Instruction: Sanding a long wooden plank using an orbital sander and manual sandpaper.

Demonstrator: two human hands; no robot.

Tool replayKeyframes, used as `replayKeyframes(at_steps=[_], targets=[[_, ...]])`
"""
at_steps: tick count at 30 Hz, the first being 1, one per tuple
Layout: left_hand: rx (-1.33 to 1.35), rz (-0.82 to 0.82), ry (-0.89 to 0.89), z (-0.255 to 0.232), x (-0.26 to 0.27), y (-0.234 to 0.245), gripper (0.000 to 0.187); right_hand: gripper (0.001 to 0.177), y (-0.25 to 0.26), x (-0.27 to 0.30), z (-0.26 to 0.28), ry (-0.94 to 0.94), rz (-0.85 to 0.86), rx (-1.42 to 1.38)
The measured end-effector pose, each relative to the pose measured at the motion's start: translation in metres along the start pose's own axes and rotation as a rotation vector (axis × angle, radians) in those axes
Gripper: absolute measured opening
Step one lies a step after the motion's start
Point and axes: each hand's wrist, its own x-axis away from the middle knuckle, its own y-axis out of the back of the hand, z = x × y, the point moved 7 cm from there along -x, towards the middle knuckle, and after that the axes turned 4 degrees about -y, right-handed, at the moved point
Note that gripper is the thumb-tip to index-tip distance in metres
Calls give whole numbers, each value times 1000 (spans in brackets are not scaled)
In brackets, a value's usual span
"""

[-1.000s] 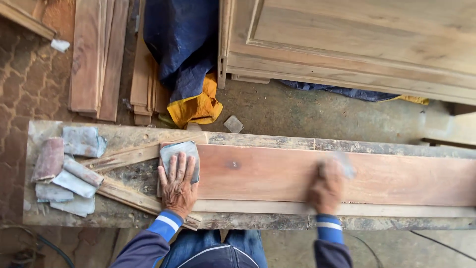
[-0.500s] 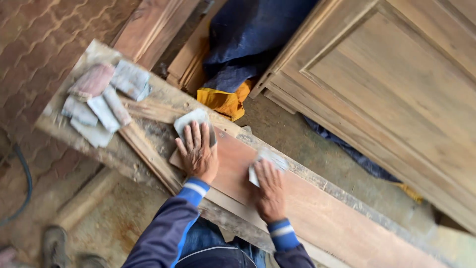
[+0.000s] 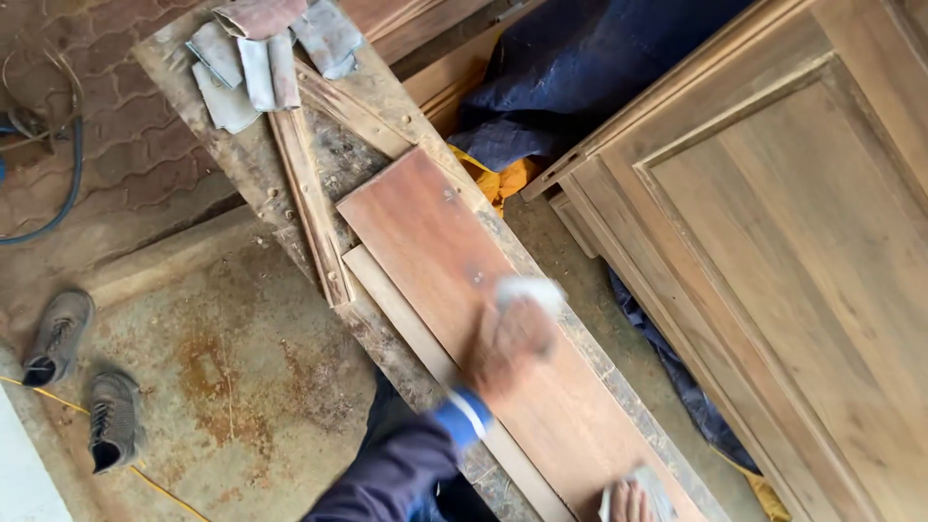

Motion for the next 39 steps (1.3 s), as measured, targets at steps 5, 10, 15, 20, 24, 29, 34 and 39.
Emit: replayKeyframes(at_steps=[5, 10, 15, 20, 24, 29, 34, 39], targets=[[-253, 253, 492, 191, -68, 106, 46, 69, -14, -327, 221, 39, 565, -265], [-204, -57, 520, 234, -49, 115, 61, 64, -87, -470, 343, 316, 580, -433], [-175, -50, 528, 227, -54, 133, 65, 68, -47, -431, 309, 290, 599, -438], [-140, 38, 572, 232, -57, 136, 72, 74, -35, -370, 265, 246, 709, -258], [-130, 13, 576, 235, -56, 136, 69, 67, -80, -465, 345, 340, 636, -371], [-192, -20, 548, 236, -44, 124, 64, 60, -133, -539, 409, 398, 551, -422], [-104, -7, 565, 235, -50, 135, 65, 79, -71, -474, 353, 394, 727, -363], [-68, -39, 576, 236, -49, 130, 68, 70, -61, -438, 320, 380, 686, -313]])
